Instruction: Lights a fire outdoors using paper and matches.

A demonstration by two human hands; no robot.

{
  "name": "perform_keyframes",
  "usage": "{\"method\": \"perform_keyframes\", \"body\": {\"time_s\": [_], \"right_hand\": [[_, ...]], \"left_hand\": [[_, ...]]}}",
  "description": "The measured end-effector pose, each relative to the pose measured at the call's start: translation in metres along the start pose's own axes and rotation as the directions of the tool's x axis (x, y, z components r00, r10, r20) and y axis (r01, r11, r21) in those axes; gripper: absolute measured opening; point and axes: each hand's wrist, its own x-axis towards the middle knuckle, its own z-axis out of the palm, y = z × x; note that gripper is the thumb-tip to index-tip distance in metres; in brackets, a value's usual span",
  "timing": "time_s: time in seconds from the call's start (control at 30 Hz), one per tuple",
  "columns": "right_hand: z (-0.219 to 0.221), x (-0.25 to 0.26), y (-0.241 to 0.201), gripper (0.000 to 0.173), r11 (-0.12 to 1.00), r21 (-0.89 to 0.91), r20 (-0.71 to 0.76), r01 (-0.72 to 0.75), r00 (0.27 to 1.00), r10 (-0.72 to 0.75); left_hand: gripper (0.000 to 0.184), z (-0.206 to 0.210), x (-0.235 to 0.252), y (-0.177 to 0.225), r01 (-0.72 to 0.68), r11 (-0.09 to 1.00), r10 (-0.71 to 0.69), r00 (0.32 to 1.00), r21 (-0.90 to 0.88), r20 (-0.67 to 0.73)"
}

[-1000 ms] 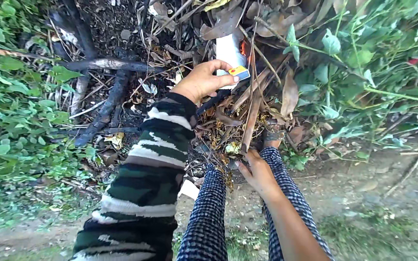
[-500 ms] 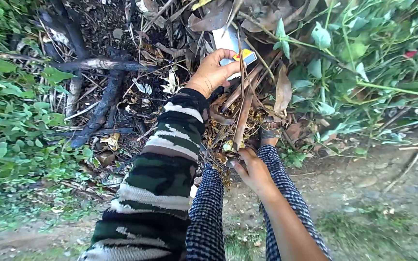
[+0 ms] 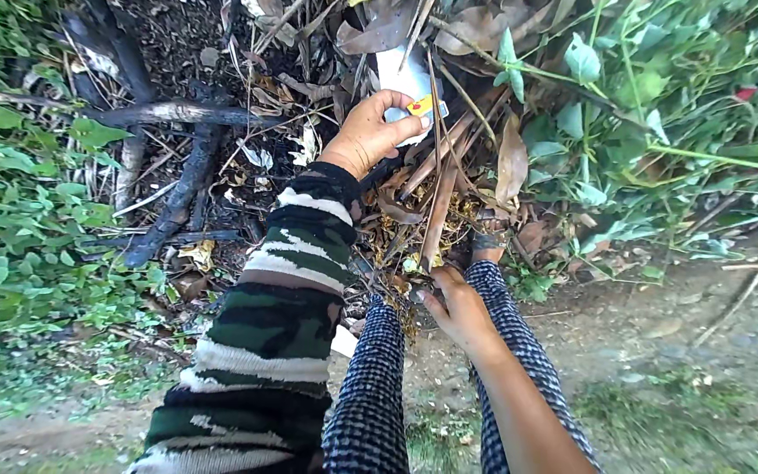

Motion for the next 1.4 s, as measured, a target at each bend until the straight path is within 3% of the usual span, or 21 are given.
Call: {"method": "perform_keyframes", "body": {"time_s": [0.4, 0.63, 1.4], "right_hand": [[0.007, 0.000, 0.000, 0.044, 1.000, -0.019, 0.015, 0.002, 1.000, -0.002], [0.010, 0.000, -0.001, 0.043, 1.000, -0.025, 0.016, 0.010, 1.000, -0.009], [-0.008, -0.001, -0.004, 0.045, 0.999, 0.038, 0.116, -0.029, 0.993, 0.024]], "left_hand": [[0.050, -0.010, -0.006, -0.003, 0.001, 0.963, 0.017, 0.998, 0.269, -0.064], [0.051, -0.007, -0.009, -0.003, -0.051, 0.924, 0.106, 0.987, 0.379, -0.124], [0.049, 0.014, 0.006, -0.009, -0.063, 0.896, 0.173, 0.961, 0.440, -0.214]]}}
